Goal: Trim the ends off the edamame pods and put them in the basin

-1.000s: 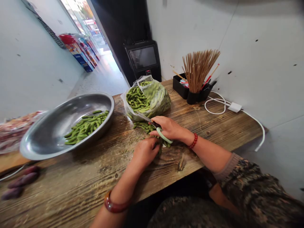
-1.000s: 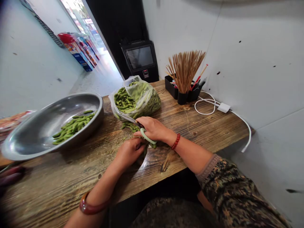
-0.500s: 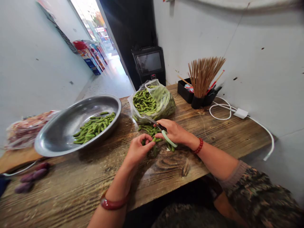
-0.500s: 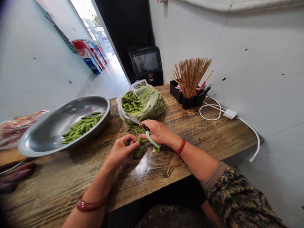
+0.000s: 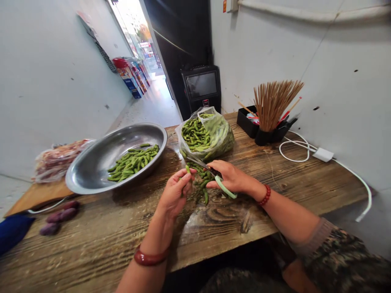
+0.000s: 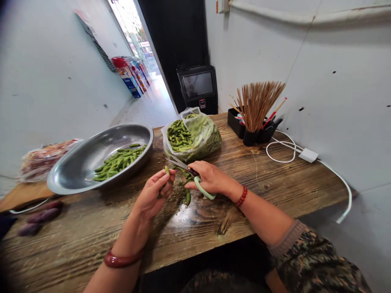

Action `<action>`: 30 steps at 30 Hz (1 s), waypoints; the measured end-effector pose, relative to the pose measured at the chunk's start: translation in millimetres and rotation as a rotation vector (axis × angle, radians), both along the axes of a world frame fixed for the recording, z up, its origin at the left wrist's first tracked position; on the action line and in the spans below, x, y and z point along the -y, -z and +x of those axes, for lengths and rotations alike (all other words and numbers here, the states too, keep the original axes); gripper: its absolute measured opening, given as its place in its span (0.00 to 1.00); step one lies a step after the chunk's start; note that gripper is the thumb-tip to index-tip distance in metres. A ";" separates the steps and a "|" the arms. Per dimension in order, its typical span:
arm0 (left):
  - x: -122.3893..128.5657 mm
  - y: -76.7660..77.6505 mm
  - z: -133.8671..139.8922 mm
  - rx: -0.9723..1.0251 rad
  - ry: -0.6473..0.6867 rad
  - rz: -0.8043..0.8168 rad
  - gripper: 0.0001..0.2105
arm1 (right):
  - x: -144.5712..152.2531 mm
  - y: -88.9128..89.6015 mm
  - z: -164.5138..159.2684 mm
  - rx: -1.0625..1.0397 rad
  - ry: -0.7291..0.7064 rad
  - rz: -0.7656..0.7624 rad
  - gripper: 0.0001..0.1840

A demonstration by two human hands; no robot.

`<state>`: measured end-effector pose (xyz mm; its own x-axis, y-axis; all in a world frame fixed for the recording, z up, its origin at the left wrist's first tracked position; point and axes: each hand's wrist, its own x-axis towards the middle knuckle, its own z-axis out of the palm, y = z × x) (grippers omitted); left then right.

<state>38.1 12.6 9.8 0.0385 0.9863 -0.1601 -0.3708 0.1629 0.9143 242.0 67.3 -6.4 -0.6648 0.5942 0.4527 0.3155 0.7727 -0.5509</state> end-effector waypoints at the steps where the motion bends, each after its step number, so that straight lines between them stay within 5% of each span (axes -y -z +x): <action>1: -0.2 -0.2 -0.4 0.000 -0.007 0.011 0.13 | 0.3 0.2 -0.1 0.002 -0.002 -0.002 0.19; 15: -1.3 7.3 -3.6 -0.118 -0.081 0.051 0.13 | 3.8 2.2 -1.9 0.026 0.000 0.011 0.20; 30: -2.0 6.1 -2.7 -0.289 0.011 0.110 0.13 | 5.1 5.2 -0.5 0.196 0.021 0.095 0.24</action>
<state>35.4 14.6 3.7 0.0172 0.9982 -0.0583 -0.0918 0.0596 0.9940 241.5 62.1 -11.6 -0.7337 0.5693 0.3708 0.4254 0.8105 -0.4026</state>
